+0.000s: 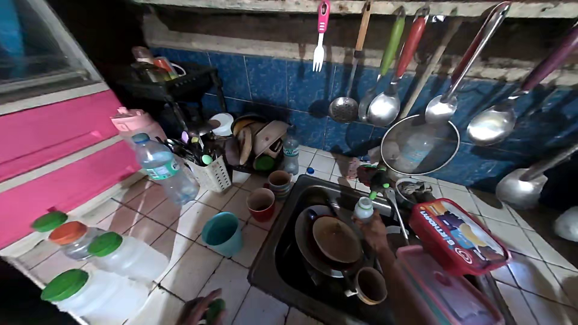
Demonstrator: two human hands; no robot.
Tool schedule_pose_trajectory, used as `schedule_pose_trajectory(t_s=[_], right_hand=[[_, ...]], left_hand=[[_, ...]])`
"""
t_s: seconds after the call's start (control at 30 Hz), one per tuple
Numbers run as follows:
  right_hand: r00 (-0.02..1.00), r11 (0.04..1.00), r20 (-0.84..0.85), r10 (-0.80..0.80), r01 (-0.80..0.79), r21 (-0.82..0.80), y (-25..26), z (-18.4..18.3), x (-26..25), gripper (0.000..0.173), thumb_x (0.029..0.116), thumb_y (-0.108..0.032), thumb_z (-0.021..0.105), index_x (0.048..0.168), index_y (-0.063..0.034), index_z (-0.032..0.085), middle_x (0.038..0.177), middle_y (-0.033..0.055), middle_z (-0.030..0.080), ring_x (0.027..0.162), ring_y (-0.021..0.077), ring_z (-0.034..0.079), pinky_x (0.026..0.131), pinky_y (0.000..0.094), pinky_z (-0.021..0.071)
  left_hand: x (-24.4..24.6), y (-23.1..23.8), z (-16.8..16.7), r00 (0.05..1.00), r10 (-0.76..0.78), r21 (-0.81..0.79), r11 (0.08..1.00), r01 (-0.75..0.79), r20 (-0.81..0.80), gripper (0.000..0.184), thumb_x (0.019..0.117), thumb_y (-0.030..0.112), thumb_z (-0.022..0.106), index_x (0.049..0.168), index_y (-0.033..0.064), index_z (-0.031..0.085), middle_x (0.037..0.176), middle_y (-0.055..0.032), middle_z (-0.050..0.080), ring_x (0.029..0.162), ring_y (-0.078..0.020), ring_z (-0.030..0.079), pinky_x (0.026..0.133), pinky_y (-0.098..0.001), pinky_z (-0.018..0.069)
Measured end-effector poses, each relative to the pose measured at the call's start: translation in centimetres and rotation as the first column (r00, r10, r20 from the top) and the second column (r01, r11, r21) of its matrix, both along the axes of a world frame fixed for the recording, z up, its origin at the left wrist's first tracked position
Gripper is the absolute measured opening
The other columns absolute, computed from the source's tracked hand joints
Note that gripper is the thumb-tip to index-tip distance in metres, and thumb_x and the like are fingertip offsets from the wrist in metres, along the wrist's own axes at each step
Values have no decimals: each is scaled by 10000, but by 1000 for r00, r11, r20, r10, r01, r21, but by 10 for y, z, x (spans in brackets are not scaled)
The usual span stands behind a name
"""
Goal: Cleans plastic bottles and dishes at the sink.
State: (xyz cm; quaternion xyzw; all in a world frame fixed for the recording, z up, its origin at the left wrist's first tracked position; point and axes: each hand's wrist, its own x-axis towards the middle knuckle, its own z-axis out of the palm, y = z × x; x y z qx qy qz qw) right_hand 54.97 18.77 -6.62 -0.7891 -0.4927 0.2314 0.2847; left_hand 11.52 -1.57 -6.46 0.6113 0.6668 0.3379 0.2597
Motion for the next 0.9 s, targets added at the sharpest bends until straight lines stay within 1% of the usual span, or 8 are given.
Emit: schedule_pose_trajectory(t_s=[0.17,0.27,0.33,0.47,0.57,0.63,0.77,0.9], right_hand=[[1000,1000,-3,2,-2,-7,1,2,0,873,899,-333,794,1531,48,328,1449,314,508,1297,442,563,1091,550,449],[1000,1000,-2,-6,6,-16,2,2,2,896,892,-339,803,1535,50,316,1439,318,512,1285,446,570,1085,547,455],[1000,1000,-7,-7,7,-15,4,1,3,889,894,-331,802,1533,54,318,1434,319,516,1271,445,581,1076,548,463],[999,999,-35,11,-10,34,2,-2,5,861,886,-287,810,1513,64,336,1375,311,569,1233,435,610,1061,556,478],[999,998,-41,10,-8,54,3,-4,5,869,871,-263,822,1514,64,338,1341,310,596,1217,440,621,1051,565,482],[999,999,-42,15,-12,53,2,-5,6,880,862,-256,830,1521,52,334,1355,302,589,1220,438,618,1049,564,487],[999,998,8,38,-39,48,0,-4,8,872,863,-206,818,1531,56,324,1415,305,544,1240,437,609,1057,557,482],[998,997,23,64,-65,47,-2,-5,9,853,876,-231,808,1526,57,336,1405,299,556,1231,439,614,1049,567,485]], left_hand=[[63,37,19,904,-230,26,971,236,360,353,958,118,679,1276,-36,657,1281,-241,601,1046,-200,682,877,-306,598],[101,71,40,848,-359,53,928,368,389,378,962,190,689,1302,31,650,1270,-133,661,1001,-137,691,863,-311,593],[127,104,50,809,-437,63,891,450,392,394,976,256,676,1325,76,644,1290,-74,663,1050,-123,684,915,-322,582],[196,177,67,724,-533,138,836,532,437,404,1008,197,630,1355,-7,593,1312,-155,644,1129,-172,663,986,-335,545],[254,229,63,683,-443,38,853,521,581,465,1028,160,611,1435,-31,492,1319,-239,604,1118,-266,657,980,-396,542],[284,253,54,686,-406,-15,855,519,604,495,1030,156,613,1463,-32,463,1370,-264,571,1169,-302,639,1009,-414,527],[315,271,40,662,-394,-30,846,532,637,453,1029,150,612,1433,-27,508,1393,-245,563,1197,-287,625,1022,-409,518],[314,270,39,646,-403,-11,844,537,649,452,1027,142,616,1429,-35,510,1396,-251,557,1211,-291,617,1026,-408,520]])
